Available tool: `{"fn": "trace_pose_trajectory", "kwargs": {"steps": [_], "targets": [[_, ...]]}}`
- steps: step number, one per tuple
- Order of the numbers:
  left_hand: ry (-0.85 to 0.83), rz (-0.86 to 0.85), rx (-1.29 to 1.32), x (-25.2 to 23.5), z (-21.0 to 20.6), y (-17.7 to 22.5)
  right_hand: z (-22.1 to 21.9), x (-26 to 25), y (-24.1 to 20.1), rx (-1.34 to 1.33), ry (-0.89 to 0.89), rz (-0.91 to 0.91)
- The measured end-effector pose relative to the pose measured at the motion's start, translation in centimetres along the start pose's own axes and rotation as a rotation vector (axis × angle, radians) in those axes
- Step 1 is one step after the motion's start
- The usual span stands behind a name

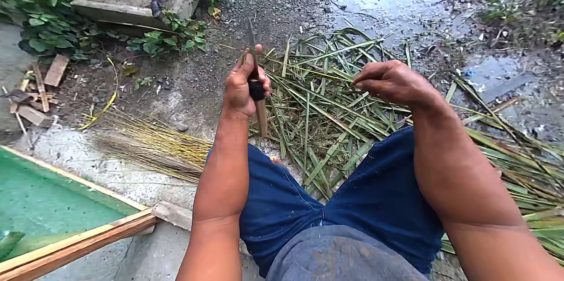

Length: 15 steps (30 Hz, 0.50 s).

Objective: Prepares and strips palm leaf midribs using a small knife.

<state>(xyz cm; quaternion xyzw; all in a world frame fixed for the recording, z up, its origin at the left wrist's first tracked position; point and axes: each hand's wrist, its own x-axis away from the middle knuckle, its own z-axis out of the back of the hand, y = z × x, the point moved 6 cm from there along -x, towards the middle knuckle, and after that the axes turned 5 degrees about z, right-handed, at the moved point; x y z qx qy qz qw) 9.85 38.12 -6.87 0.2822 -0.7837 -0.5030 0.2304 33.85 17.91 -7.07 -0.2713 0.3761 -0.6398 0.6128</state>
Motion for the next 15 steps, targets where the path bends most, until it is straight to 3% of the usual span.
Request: {"fn": "trace_pose_trajectory", "kwargs": {"steps": [2, 6, 8, 12, 15], "targets": [[-0.006, 0.026, -0.030, 0.3, -1.0, -0.6, -0.3, -0.2, -0.1, -0.001, 0.018, -0.006], [-0.138, 0.246, -0.134, 0.8, -4.7, -4.2, -1.6, -0.8, -0.8, 0.008, -0.013, 0.008], [-0.129, 0.194, -0.103, 0.3, -3.7, -3.3, -1.2, -0.5, -0.7, -0.001, -0.018, 0.000], [0.048, -0.031, 0.019, -0.2, 1.4, 1.2, 0.6, 0.5, 0.3, 0.004, 0.012, -0.010], [0.074, -0.033, 0.027, 0.3, 0.8, 1.0, 0.2, 0.4, 0.1, 0.015, 0.000, -0.030]]}}
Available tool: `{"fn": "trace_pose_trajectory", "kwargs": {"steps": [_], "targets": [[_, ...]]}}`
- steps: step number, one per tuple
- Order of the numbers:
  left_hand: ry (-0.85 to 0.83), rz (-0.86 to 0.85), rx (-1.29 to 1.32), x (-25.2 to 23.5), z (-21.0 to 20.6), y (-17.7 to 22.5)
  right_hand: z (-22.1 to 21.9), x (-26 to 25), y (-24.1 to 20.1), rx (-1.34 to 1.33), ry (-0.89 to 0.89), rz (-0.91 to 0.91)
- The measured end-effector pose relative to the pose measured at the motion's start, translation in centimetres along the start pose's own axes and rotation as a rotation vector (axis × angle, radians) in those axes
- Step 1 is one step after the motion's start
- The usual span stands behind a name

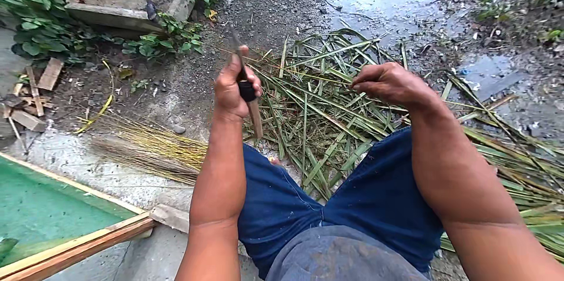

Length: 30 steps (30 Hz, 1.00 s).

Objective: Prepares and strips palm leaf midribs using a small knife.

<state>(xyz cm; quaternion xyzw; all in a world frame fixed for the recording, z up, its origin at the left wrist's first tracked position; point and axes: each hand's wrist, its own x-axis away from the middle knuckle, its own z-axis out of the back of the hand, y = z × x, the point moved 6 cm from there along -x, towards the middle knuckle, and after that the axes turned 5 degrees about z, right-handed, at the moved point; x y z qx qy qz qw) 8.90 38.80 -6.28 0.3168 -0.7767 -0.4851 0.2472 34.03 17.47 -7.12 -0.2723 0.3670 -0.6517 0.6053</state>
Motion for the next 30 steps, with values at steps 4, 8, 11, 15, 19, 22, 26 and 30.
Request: {"fn": "trace_pose_trajectory", "kwargs": {"steps": [4, 8, 11, 15, 19, 22, 26, 30], "targets": [[-0.170, 0.238, -0.154, 1.4, -4.8, -4.6, -1.8, -0.8, -0.8, -0.009, -0.085, 0.042], [-0.176, 0.166, -0.108, 0.5, -3.3, -3.1, -0.9, -0.2, -0.3, -0.007, -0.112, 0.025], [-0.061, -0.002, 0.014, -0.3, 0.2, 0.0, 0.4, 0.5, 0.5, 0.015, -0.092, -0.004], [-0.101, 0.088, -0.049, 0.5, -2.3, -2.0, -0.4, 0.1, 0.0, -0.022, -0.074, 0.004], [-0.267, 0.373, -0.201, 2.0, -6.9, -7.0, -2.0, -0.6, -1.2, -0.087, -0.099, 0.029], [-0.233, 0.285, -0.151, 1.0, -5.3, -5.4, -1.3, -0.1, -0.7, -0.048, -0.086, 0.007], [-0.019, 0.027, 0.024, -0.8, -0.1, -0.6, 0.6, 0.6, 0.6, 0.018, -0.006, -0.040], [-0.029, 0.159, -0.121, 0.2, -3.7, -3.6, -0.9, -0.6, -0.3, -0.001, 0.062, -0.021]]}}
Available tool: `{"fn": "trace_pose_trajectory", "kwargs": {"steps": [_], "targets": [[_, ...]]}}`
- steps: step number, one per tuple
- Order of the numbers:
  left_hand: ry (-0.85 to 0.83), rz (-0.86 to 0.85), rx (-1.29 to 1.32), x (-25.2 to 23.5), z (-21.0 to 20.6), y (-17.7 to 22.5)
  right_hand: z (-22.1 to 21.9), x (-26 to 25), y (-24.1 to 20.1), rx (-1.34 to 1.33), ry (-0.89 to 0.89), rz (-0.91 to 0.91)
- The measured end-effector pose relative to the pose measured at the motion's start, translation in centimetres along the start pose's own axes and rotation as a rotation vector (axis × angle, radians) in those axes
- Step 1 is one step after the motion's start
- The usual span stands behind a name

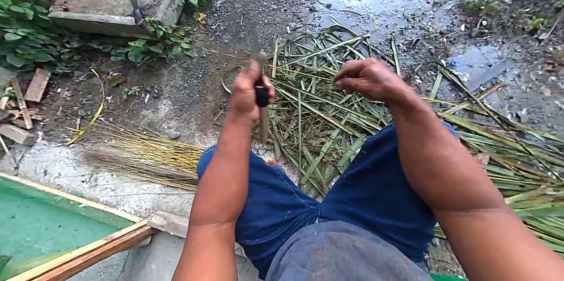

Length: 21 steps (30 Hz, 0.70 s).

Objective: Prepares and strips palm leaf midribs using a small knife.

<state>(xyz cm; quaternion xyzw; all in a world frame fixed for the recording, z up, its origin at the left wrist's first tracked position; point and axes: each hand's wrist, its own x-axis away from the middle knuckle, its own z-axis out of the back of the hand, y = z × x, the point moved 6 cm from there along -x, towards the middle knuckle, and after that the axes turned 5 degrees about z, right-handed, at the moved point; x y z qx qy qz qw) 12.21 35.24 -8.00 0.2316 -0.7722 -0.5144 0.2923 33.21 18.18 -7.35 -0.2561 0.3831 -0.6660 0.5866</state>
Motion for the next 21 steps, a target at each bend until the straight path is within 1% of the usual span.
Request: {"fn": "trace_pose_trajectory", "kwargs": {"steps": [2, 4, 5, 7, 9, 11, 13, 16, 18, 19, 21], "targets": [[-0.104, 0.151, -0.102, 0.6, -3.8, -3.1, -1.6, -0.7, -0.9, -0.023, 0.007, 0.022], [-0.198, 0.228, -0.114, 0.7, -5.6, -4.7, -2.5, -1.3, -1.3, -0.024, -0.006, 0.036], [-0.215, 0.219, -0.094, 0.5, -5.5, -4.6, -2.5, -1.3, -1.3, -0.029, -0.020, 0.038], [-0.178, 0.131, -0.027, -0.1, -3.3, -2.7, -1.9, -0.9, -1.1, -0.040, -0.029, 0.049], [-0.077, 0.002, 0.059, -0.8, -0.1, -0.2, -0.8, -0.4, -0.6, -0.028, -0.022, 0.037], [0.008, -0.071, 0.137, -1.1, 1.7, 1.1, -0.3, -0.2, -0.3, -0.020, -0.015, 0.018], [0.001, -0.044, 0.094, -0.7, 0.5, 0.3, -0.7, -0.5, -0.5, -0.022, 0.000, 0.014], [-0.129, 0.165, -0.081, 0.7, -4.5, -3.5, -2.2, -1.2, -1.2, -0.053, 0.018, 0.036], [-0.210, 0.241, -0.098, 0.9, -6.2, -4.9, -2.9, -1.4, -1.7, -0.068, 0.011, 0.079], [-0.221, 0.226, -0.090, 0.8, -5.9, -4.5, -2.9, -1.3, -1.7, -0.078, 0.007, 0.085], [-0.180, 0.138, -0.055, 0.3, -4.0, -2.7, -2.3, -1.0, -1.6, -0.092, 0.000, 0.073]]}}
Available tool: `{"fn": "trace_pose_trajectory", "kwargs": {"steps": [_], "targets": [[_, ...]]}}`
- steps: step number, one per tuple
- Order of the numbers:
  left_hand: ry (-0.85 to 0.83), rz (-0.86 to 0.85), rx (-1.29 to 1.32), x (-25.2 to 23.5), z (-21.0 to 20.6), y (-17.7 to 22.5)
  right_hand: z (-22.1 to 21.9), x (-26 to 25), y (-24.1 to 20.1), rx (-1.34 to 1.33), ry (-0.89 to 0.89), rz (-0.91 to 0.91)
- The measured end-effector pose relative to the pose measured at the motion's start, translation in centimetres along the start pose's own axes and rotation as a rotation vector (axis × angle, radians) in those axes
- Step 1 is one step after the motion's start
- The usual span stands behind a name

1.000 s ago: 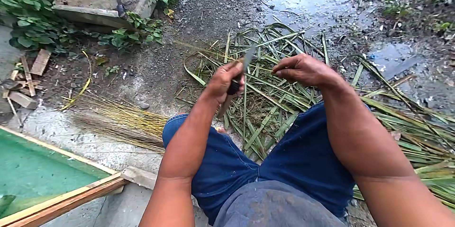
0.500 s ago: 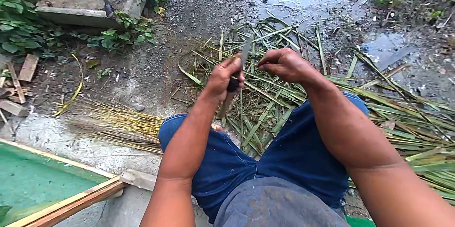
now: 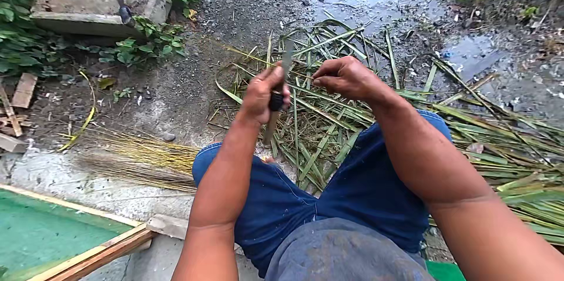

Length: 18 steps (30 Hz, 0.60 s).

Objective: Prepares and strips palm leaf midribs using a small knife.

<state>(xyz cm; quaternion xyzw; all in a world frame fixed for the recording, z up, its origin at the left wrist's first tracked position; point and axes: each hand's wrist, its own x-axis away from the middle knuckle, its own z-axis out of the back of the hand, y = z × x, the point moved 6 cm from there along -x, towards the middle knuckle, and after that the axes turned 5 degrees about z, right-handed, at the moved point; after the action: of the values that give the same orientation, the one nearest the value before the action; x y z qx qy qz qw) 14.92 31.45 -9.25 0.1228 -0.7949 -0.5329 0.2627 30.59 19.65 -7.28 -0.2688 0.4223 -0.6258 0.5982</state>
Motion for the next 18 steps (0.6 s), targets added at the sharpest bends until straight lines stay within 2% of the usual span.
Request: {"fn": "trace_pose_trajectory", "kwargs": {"steps": [4, 6, 8, 12, 14, 18], "targets": [[0.112, -0.182, 0.129, 0.3, 4.3, 2.8, 1.1, 0.4, 0.9, 0.049, -0.025, -0.023], [0.162, -0.201, 0.157, 0.4, 4.2, 2.9, 1.2, 0.4, 0.8, 0.048, -0.021, -0.041], [0.150, -0.128, 0.089, 0.4, 2.1, 1.8, 0.9, 0.3, 0.3, 0.046, -0.006, -0.055], [0.003, 0.041, -0.021, 0.1, -1.5, -1.1, -0.1, -0.1, -0.4, 0.022, -0.011, -0.003], [0.020, -0.025, 0.016, 0.0, 0.3, 0.2, 0.4, 0.3, -0.1, 0.029, -0.042, 0.022], [0.180, -0.250, 0.170, 0.6, 6.2, 4.3, 2.2, 1.3, 0.8, 0.052, -0.056, -0.001]]}}
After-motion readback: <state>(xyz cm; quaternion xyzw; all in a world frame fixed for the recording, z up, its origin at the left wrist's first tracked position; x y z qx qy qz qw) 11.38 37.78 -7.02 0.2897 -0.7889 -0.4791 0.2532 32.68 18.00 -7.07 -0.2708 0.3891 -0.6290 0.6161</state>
